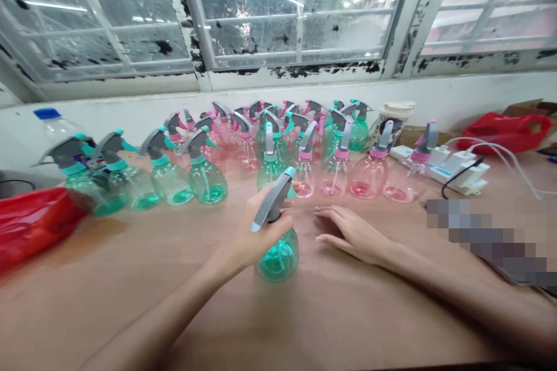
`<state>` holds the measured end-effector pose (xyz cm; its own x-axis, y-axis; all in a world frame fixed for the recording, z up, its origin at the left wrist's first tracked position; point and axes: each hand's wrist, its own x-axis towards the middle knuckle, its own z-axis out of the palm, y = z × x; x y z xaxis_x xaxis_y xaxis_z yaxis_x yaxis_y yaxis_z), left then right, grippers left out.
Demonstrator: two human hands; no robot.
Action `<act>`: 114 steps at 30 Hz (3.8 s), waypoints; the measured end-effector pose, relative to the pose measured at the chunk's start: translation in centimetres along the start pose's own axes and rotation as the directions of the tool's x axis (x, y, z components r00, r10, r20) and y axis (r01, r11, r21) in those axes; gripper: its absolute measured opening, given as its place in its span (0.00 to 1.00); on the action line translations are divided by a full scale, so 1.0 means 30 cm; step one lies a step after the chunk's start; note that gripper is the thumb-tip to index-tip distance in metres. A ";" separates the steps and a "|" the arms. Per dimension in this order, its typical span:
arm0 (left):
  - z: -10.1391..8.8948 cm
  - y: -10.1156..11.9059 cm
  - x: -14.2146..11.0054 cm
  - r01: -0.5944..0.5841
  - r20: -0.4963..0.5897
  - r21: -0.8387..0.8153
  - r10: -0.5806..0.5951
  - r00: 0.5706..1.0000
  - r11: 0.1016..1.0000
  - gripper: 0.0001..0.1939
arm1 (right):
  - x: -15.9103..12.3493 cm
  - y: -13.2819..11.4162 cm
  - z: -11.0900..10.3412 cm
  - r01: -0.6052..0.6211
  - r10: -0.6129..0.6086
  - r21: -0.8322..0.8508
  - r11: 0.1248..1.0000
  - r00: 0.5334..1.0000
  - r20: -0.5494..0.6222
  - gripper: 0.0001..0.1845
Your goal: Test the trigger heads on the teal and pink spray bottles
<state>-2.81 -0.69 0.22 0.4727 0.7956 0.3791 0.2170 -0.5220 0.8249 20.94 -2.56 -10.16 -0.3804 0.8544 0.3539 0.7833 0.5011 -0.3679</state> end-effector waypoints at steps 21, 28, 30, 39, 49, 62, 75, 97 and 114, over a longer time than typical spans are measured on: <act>0.017 -0.017 0.074 -0.082 0.150 0.047 0.074 0.986 0.996 0.13 | 0.011 -0.028 0.037 0.036 -0.039 -0.036 0.999 0.995 -0.090 0.22; 0.023 -0.015 0.056 -0.039 0.103 0.067 0.032 0.994 0.997 0.18 | 0.006 -0.019 0.039 0.009 -0.012 -0.031 0.999 0.997 -0.080 0.22; 0.025 -0.010 0.052 -0.026 0.096 0.076 0.019 0.995 0.997 0.19 | 0.003 -0.015 0.036 0.007 -0.009 -0.024 1.000 0.998 -0.059 0.23; 0.025 -0.017 0.060 -0.059 0.122 0.082 0.049 0.991 0.995 0.21 | 0.002 0.002 0.030 -0.001 0.001 0.006 1.000 1.000 -0.007 0.24; 0.024 0.003 0.064 -0.052 0.114 0.076 0.043 0.993 0.996 0.10 | -0.003 0.008 0.031 -0.002 0.003 0.034 0.999 1.000 -0.019 0.23; 0.017 -0.020 0.066 -0.090 0.083 0.074 0.084 0.993 0.993 0.07 | -0.006 0.018 0.035 0.012 -0.012 0.038 0.999 1.000 -0.008 0.24; 0.036 -0.009 0.047 -0.026 0.031 0.070 0.024 0.999 0.997 0.16 | -0.008 0.019 0.032 0.006 -0.007 0.011 1.000 1.000 0.024 0.25; 0.033 -0.017 0.042 -0.023 0.022 0.100 0.021 1.000 0.995 0.17 | -0.010 0.021 0.034 -0.001 0.001 0.011 1.000 1.000 0.024 0.24; 0.028 0.009 0.055 -0.010 0.067 0.040 0.007 0.998 0.999 0.10 | -0.009 0.022 0.033 -0.007 0.006 0.031 0.999 0.999 0.033 0.25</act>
<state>-1.26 0.22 0.72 0.5306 0.7692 0.3562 0.2465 -0.5421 0.8034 21.06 -2.31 -11.35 -0.3917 0.8613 0.3235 0.7703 0.4993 -0.3967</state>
